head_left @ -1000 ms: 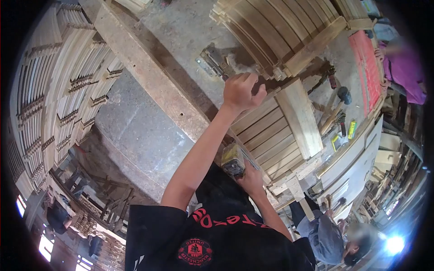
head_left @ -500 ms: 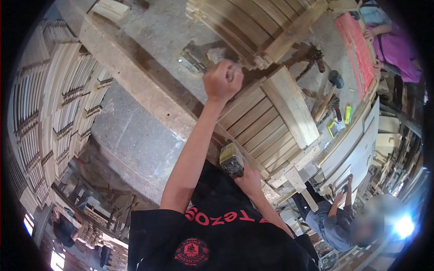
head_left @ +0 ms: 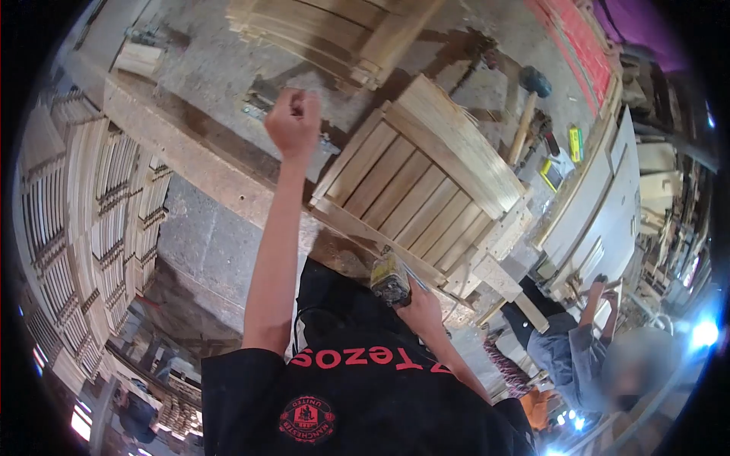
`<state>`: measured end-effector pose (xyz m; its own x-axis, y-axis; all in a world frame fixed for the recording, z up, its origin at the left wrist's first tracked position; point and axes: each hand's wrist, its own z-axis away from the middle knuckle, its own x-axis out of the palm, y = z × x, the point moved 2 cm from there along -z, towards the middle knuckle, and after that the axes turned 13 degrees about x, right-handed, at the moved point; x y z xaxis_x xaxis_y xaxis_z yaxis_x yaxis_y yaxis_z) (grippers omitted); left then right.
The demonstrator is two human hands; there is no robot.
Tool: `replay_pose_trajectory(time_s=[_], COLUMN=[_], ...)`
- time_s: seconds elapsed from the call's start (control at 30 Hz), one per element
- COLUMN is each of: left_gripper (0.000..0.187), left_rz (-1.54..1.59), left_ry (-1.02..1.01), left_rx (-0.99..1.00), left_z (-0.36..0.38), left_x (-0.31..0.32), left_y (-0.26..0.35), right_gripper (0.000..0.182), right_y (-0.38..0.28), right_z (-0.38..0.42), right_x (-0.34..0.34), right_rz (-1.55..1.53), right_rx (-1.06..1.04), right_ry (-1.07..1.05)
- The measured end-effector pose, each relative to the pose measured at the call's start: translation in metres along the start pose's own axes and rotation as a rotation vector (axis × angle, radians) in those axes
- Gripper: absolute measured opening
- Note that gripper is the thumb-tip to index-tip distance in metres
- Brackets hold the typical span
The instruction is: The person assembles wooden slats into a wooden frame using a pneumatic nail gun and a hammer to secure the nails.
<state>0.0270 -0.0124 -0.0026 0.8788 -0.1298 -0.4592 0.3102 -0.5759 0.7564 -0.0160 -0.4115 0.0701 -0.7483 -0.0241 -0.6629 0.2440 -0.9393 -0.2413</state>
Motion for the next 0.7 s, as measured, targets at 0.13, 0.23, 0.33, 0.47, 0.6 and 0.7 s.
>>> replay_pose_trajectory(time_s=[0.13,0.23,0.33,0.47,0.6,0.7], left_gripper=[0.017,0.017,0.018,0.019,0.014,0.013], left_rz=[-0.075,-0.027,-0.018,0.11,0.314,0.484], left_ry=[-0.008,0.082,0.058,0.037,0.023,0.105], left_rx=[0.06,0.006,-0.154,-0.23,-0.327,-0.304], left_z=[0.001,0.001,-0.002,-0.002,0.0,-0.002], left_x=[0.002,0.005,0.002,0.003,0.001,0.0], left_y=[-0.002,-0.016,-0.017,-0.024,-0.013,-0.026], right_gripper=[0.075,0.07,0.068,0.07,0.068,0.067], right_y=[0.061,0.077,0.082,0.09,0.129,0.163], right_z=[0.013,0.017,0.019,0.027,0.045,0.051], right_x=[0.003,-0.001,-0.001,-0.009,-0.007,0.003], right_rz=[0.058,0.013,0.007,-0.028,-0.047,-0.026], right_rx=[0.138,0.172,0.156,0.204,0.219,0.268], right_ry=[-0.089,-0.103,-0.067,-0.121,-0.048,-0.018])
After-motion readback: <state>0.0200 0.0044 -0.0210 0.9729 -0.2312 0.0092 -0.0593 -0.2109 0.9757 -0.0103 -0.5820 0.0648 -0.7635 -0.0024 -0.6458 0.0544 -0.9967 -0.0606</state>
